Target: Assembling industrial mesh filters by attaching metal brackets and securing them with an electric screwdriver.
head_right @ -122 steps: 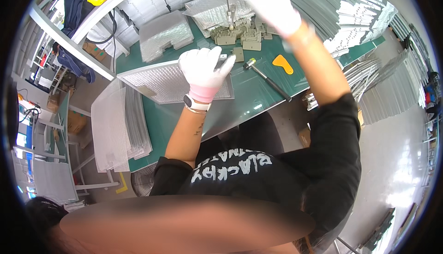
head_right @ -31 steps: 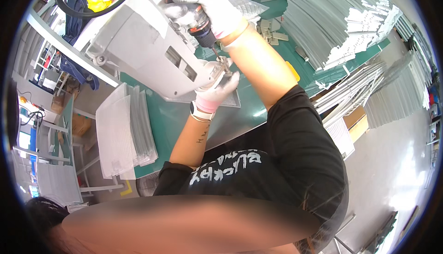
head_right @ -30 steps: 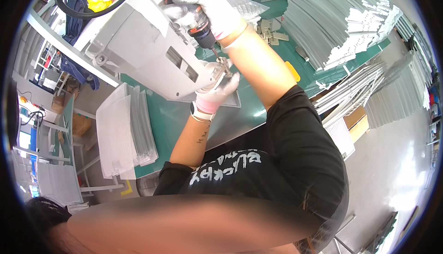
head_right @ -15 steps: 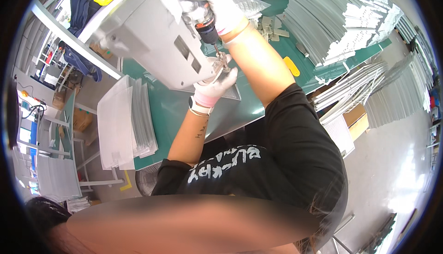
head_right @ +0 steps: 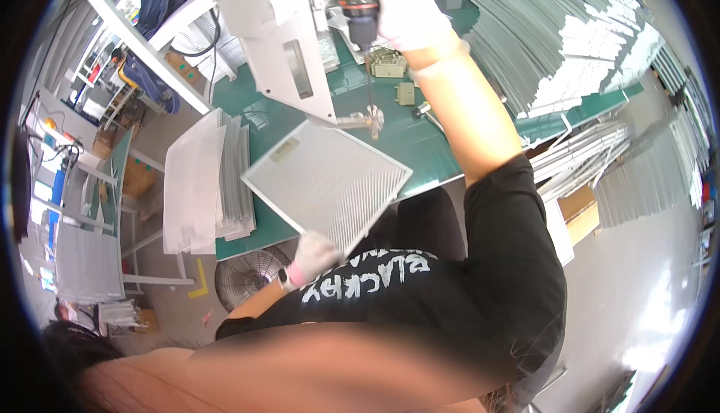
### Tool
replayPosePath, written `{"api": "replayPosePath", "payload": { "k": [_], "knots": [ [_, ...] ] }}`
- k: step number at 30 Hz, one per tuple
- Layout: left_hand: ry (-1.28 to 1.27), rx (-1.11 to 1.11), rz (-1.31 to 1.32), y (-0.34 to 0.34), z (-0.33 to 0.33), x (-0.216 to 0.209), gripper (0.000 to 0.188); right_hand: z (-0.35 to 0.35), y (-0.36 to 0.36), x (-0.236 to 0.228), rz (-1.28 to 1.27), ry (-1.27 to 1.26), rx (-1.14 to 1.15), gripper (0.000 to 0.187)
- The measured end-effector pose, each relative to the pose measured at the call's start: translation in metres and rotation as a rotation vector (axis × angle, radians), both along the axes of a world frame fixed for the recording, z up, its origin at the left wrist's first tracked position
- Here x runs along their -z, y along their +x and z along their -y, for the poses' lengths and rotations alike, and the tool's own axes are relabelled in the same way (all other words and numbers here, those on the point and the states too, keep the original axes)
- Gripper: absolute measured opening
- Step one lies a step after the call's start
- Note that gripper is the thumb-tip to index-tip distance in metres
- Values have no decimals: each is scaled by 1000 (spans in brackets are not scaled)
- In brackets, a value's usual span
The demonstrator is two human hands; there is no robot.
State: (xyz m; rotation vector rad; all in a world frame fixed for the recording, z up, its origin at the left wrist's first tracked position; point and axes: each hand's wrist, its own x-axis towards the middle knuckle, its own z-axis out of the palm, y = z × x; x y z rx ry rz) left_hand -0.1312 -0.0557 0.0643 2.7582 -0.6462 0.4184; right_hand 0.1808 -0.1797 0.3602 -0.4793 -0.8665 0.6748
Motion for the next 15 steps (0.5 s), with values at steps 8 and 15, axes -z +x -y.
{"api": "replayPosePath", "payload": {
  "k": [8, 15],
  "knots": [
    [153, -538, 311, 28, -10, -47, 43, -6, 10, 22, -22, 92, -5, 9],
    [-496, -688, 77, 74, 6, -75, 23, 5, -28, 23, 162, 201, -18, 19]
  ]
}}
